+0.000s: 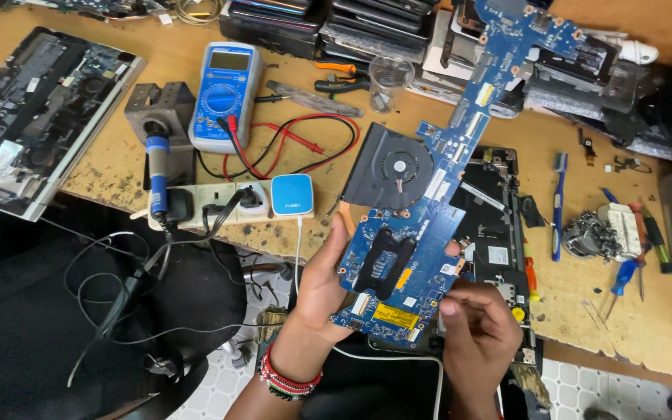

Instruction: Repairing a laptop by examining and manipulating the motherboard and internal components.

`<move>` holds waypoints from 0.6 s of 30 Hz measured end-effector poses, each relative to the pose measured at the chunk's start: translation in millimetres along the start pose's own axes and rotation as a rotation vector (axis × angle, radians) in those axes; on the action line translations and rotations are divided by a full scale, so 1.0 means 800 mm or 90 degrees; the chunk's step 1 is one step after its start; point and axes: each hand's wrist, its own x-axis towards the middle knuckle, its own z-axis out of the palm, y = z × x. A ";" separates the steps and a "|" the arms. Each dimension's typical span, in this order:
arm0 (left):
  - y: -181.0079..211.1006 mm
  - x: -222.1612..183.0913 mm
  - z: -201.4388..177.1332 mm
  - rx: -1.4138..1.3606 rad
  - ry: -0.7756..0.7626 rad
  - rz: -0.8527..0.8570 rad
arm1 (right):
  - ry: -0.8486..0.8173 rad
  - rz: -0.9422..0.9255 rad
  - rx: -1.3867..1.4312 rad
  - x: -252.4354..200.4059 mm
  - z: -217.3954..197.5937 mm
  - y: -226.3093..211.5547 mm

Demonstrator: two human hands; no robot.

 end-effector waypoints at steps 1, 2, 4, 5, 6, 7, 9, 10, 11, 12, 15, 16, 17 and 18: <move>-0.001 0.000 0.000 -0.041 0.017 -0.019 | -0.004 -0.006 0.005 -0.002 -0.002 0.004; -0.002 0.000 -0.005 -0.045 0.016 -0.024 | 0.001 -0.005 0.001 -0.002 -0.002 0.002; -0.004 0.000 -0.014 0.022 0.045 0.013 | -0.012 -0.011 0.017 -0.002 0.000 -0.002; -0.007 -0.001 -0.020 0.019 0.044 0.009 | -0.008 -0.011 0.015 -0.002 -0.001 -0.002; -0.009 -0.002 -0.026 0.030 0.124 0.041 | -0.012 -0.012 0.025 -0.002 -0.001 -0.002; -0.011 -0.005 -0.032 0.041 0.204 0.074 | -0.016 -0.013 0.036 -0.002 0.000 -0.003; -0.011 -0.005 -0.033 0.041 0.183 0.076 | -0.017 -0.014 0.040 -0.001 0.001 -0.003; -0.011 -0.006 -0.034 0.039 0.161 0.076 | -0.018 -0.015 0.043 -0.002 0.001 -0.004; -0.012 -0.006 -0.034 0.039 0.162 0.076 | -0.018 -0.014 0.043 -0.002 0.000 -0.003; -0.012 -0.005 -0.034 0.037 0.169 0.074 | -0.017 -0.013 0.032 -0.002 0.000 -0.002; -0.012 -0.005 -0.033 0.039 0.177 0.076 | -0.018 -0.014 0.019 -0.002 -0.001 -0.002; -0.012 -0.004 -0.032 0.043 0.177 0.081 | -0.020 -0.016 0.017 -0.001 -0.001 -0.003; -0.012 -0.004 -0.032 0.043 0.177 0.080 | -0.020 -0.015 0.017 -0.001 -0.001 -0.003; -0.012 -0.004 -0.033 0.050 0.187 0.083 | -0.021 -0.016 0.020 -0.001 0.000 -0.004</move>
